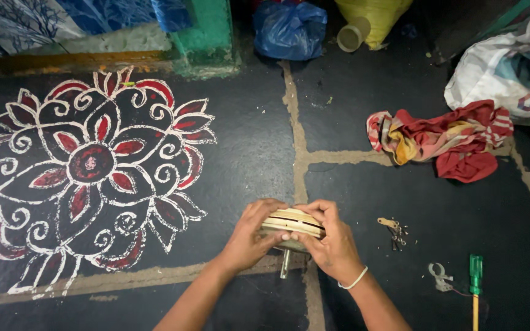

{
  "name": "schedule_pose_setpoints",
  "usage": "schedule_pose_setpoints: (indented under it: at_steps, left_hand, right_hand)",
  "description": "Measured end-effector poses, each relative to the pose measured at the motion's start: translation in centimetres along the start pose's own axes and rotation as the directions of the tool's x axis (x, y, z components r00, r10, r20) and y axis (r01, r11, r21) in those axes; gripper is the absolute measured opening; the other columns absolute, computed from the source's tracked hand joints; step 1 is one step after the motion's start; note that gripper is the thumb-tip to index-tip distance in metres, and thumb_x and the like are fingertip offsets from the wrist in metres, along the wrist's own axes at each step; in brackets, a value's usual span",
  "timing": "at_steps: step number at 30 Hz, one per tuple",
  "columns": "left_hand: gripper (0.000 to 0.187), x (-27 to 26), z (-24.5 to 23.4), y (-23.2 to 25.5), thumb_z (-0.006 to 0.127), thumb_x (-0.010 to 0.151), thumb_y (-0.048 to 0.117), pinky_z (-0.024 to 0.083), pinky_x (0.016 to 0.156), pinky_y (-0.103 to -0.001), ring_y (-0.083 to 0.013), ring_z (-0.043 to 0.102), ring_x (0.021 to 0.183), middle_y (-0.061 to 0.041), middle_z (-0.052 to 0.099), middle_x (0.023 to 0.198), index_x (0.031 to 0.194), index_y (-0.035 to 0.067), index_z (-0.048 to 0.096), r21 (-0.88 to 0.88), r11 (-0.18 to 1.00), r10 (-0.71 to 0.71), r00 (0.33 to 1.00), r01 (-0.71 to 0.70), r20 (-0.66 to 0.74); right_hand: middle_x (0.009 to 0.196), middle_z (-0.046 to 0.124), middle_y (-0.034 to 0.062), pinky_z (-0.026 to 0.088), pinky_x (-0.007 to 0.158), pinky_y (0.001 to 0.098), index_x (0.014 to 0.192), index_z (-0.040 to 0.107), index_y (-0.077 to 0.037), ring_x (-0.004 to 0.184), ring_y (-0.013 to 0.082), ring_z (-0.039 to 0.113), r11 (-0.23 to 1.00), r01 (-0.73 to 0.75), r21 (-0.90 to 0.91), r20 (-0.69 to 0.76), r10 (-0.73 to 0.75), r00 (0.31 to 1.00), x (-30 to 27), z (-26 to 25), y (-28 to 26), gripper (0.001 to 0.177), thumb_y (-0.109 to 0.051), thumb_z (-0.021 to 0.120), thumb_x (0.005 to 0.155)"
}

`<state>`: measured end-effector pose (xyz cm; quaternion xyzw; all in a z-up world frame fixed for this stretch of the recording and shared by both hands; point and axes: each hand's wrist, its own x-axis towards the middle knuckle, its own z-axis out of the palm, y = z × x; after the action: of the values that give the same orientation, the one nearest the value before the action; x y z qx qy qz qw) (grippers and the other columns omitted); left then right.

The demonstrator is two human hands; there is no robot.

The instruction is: The person is assembling a circular mechanical component, likely a fan motor housing, on a dark tiled floor. They repeatedly align and press two halves of the housing together, rotate the central shaft, and adjust the fit by hand.

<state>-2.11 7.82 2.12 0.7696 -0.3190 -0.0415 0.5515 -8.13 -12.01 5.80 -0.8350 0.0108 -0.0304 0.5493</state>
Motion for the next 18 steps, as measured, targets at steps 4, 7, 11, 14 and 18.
schedule_pose_setpoints:
  at_steps: [4,7,11,14,18]
  left_hand:
    - [0.048,0.5,-1.3,1.7,0.075,0.086,0.014,0.043,0.107,-0.045,-0.0342,0.058,0.127,-0.013,0.065,0.131,0.132,0.008,0.061,0.077,0.997,-0.001,0.994,-0.007,0.107]
    - [0.045,1.0,-2.1,2.7,0.071,0.090,0.017,0.044,0.107,-0.046,-0.0348,0.058,0.126,-0.014,0.064,0.132,0.133,0.009,0.058,0.177,0.984,-0.061,0.985,0.032,0.162]
    - [0.045,2.1,-2.3,3.8,0.062,0.098,0.027,0.045,0.106,-0.047,-0.0364,0.058,0.124,-0.015,0.062,0.131,0.139,0.011,0.051,0.321,0.942,-0.183,0.952,0.098,0.247]
    - [0.055,3.2,-1.6,4.6,0.055,0.099,0.036,0.048,0.097,-0.049,-0.0406,0.053,0.126,-0.016,0.053,0.139,0.146,0.014,0.040,0.500,0.857,-0.311,0.900,0.126,0.307]
    - [0.057,3.7,-1.2,4.5,0.050,0.100,0.037,0.047,0.101,-0.050,-0.0411,0.051,0.128,-0.017,0.050,0.139,0.152,0.018,0.035,0.583,0.793,-0.444,0.823,0.177,0.354]
  right_hand:
    - [0.117,0.074,0.0123,0.058,0.088,0.0344,0.128,0.048,-0.006,0.107,0.0237,0.074,0.985,-0.081,-0.150,0.040,0.088,0.995,-0.5,-0.6,1.0,0.061,-0.020,0.083,0.080]
    - [0.138,0.061,0.0196,0.046,0.102,0.0410,0.138,0.051,-0.004,0.125,0.0335,0.058,0.974,0.138,-0.178,0.104,-0.121,0.987,-0.9,-2.3,2.2,0.063,-0.017,0.077,0.082]
    - [0.138,0.060,0.0163,0.044,0.109,0.0381,0.145,0.048,-0.006,0.130,0.0295,0.058,0.995,0.034,-0.092,0.108,-0.024,0.994,-1.4,-2.6,4.1,0.057,-0.020,0.067,0.094]
    - [0.136,0.061,0.0164,0.045,0.107,0.0373,0.146,0.048,-0.006,0.128,0.0295,0.060,0.992,0.055,-0.114,0.119,-0.041,0.992,-1.1,-2.5,5.1,0.054,-0.020,0.065,0.096]
    - [0.137,0.062,0.0165,0.048,0.103,0.0367,0.145,0.050,-0.005,0.127,0.0281,0.062,0.996,0.035,-0.085,0.109,-0.025,0.994,-1.0,-2.2,5.8,0.055,-0.021,0.067,0.095]
